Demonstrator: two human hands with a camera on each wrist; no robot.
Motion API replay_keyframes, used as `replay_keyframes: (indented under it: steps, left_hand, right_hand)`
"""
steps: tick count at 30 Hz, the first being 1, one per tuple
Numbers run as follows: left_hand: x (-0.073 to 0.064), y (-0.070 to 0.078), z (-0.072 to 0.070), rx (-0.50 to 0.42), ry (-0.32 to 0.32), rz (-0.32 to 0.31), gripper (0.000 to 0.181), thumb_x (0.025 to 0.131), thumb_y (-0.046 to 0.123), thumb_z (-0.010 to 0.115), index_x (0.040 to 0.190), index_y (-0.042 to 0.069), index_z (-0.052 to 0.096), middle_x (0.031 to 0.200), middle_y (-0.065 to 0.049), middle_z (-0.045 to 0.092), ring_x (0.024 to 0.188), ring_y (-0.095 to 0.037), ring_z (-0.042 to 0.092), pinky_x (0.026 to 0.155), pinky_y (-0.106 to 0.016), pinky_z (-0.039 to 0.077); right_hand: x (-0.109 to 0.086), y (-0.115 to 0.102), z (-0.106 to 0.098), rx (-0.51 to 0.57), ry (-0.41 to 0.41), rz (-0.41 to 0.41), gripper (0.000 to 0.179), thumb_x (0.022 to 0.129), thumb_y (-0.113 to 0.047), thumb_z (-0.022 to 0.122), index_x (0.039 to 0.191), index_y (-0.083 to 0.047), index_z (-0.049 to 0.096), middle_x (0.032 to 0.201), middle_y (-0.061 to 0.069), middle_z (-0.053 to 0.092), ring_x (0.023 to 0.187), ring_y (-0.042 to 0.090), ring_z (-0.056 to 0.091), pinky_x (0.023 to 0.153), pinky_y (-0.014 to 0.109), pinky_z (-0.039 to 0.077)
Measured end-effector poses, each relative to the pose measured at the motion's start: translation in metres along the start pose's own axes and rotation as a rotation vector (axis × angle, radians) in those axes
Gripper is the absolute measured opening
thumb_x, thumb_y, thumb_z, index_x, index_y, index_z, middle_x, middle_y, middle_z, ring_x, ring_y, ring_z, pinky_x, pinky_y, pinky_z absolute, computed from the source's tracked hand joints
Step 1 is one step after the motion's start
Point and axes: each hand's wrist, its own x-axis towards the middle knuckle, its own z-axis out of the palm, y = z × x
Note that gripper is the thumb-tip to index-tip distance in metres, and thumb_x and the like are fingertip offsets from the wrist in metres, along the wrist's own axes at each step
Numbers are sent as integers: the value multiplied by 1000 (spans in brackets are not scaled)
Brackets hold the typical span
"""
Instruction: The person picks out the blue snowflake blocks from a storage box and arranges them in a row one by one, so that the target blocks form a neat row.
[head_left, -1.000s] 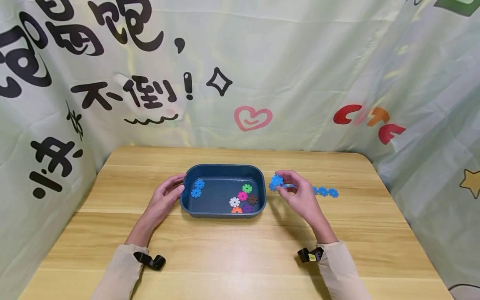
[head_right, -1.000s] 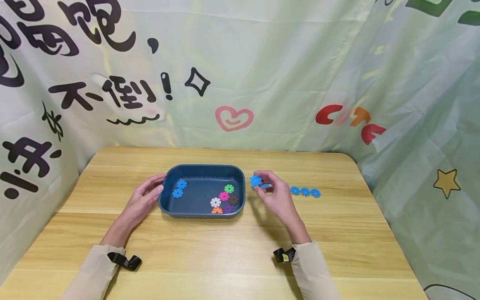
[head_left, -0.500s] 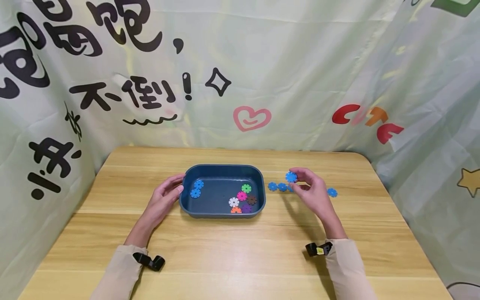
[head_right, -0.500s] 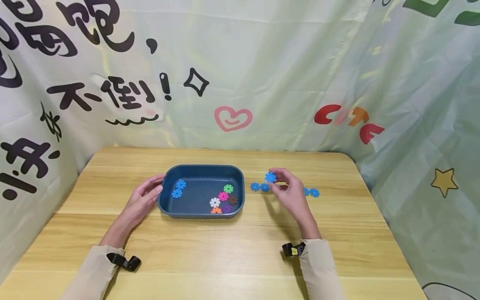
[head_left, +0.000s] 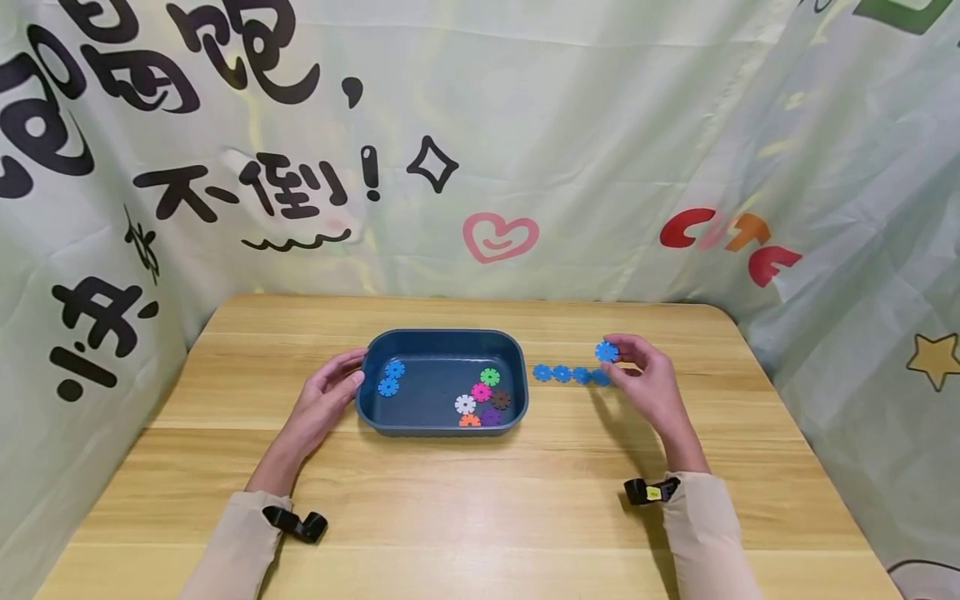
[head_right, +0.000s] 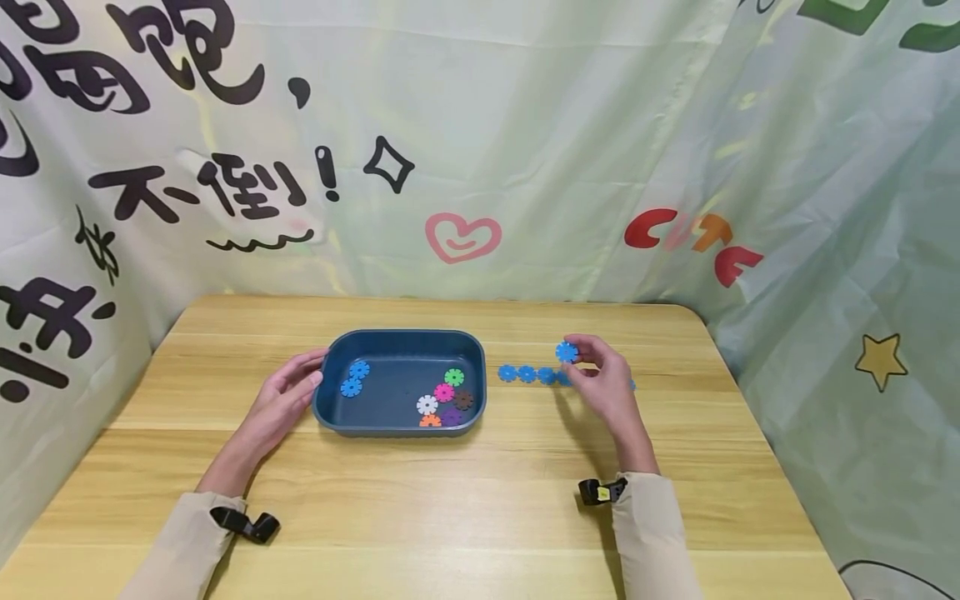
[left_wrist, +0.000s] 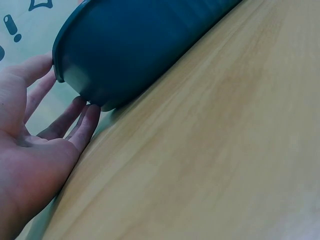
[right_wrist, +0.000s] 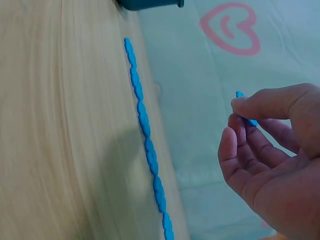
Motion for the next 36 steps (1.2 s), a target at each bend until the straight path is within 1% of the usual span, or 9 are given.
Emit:
replay_keyframes:
  steps: [3,9,12,16,24,29,36]
  left_hand:
    - [-1,-1,-1,7,3,-2,49,106,18,60,151,6,47,151,-16,45,129,-22,50,100,-27,53]
    - [-1,-2,-1,-4,-1,5,48,106,16,59,152,4,46,150,-16,45,130,-23,50,100,-27,52]
    - [-1,-3,-2,-4,-3,7,48,106,15,58,152,4,46,149,-16,45,129,-22,50,100,-27,52]
    - [-1,-4,-2,-1,-2,2,49,106,16,58,152,4,45,150,-16,44,130,-22,49,100,-27,52]
    - [0,-3,-1,3,-1,-1,49,106,17,58,152,5,46,151,-16,44,130,-23,49,100,-27,53]
    - [0,-2,0,-3,0,2,49,106,17,59,152,4,45,150,-15,45,129,-22,50,99,-27,53]
    - [0,-1,0,-9,1,3,49,106,16,59,152,4,46,149,-15,46,127,-21,52,99,-27,53]
  right_hand:
    - [0,0,-4,-2,6,8,39,93,8,70,131,10,61,118,29,65,100,28,62,77,9,51]
    - [2,19,-13,1,30,20,41,94,1,72,134,4,62,120,24,65,98,9,60,78,8,51]
    - [2,26,-19,6,46,31,41,94,0,72,134,3,62,120,24,65,96,6,59,77,8,51]
    - [2,33,-24,7,64,50,42,93,2,72,134,4,62,120,25,64,94,3,59,77,9,51]
    - [0,40,-35,-23,90,86,42,94,3,71,135,4,62,124,25,64,94,0,58,80,6,48]
    - [-1,45,-41,-30,111,98,42,94,2,71,135,4,62,125,23,63,95,2,58,80,6,49]
    - [-3,51,-49,-28,118,152,43,96,-1,70,137,6,59,129,21,61,98,4,57,80,6,48]
